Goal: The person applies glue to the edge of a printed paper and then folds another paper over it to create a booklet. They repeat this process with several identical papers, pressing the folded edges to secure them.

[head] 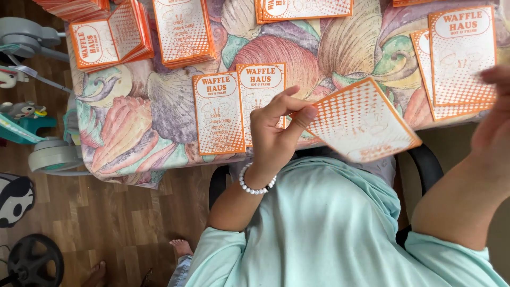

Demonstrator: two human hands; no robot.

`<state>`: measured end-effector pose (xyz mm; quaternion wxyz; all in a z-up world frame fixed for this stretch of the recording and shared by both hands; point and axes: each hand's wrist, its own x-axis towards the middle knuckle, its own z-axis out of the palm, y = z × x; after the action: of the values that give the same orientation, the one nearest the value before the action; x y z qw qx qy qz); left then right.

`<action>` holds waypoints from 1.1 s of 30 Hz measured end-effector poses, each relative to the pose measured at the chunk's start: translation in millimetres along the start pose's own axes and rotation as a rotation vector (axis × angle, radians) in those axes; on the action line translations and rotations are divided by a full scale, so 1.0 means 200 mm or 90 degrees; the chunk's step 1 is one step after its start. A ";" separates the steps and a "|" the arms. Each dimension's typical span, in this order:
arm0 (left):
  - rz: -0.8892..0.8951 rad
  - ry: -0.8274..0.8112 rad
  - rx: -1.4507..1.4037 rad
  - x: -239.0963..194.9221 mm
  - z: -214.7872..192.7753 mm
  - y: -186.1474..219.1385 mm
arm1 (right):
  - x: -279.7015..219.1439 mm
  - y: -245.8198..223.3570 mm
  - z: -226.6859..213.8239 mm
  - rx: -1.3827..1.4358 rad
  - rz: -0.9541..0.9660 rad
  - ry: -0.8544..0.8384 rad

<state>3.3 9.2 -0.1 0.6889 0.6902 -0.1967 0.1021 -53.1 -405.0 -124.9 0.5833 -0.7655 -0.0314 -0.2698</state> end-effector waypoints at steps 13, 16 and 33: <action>-0.030 0.039 -0.438 -0.06 0.03 -0.22 | 0.00 -0.61 0.60 0.129 0.132 0.196; -0.127 -0.063 -0.265 0.05 -0.01 -0.10 | 0.00 -0.63 0.56 0.079 0.089 0.122; -0.108 -0.043 -0.031 0.11 0.01 0.01 | 0.04 -0.61 0.52 0.077 -0.033 0.127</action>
<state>23.1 4.0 10.4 0.7046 0.6905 -0.1632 0.0153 -52.6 -273.6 -32.2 0.6215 -0.6972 -0.0096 -0.3572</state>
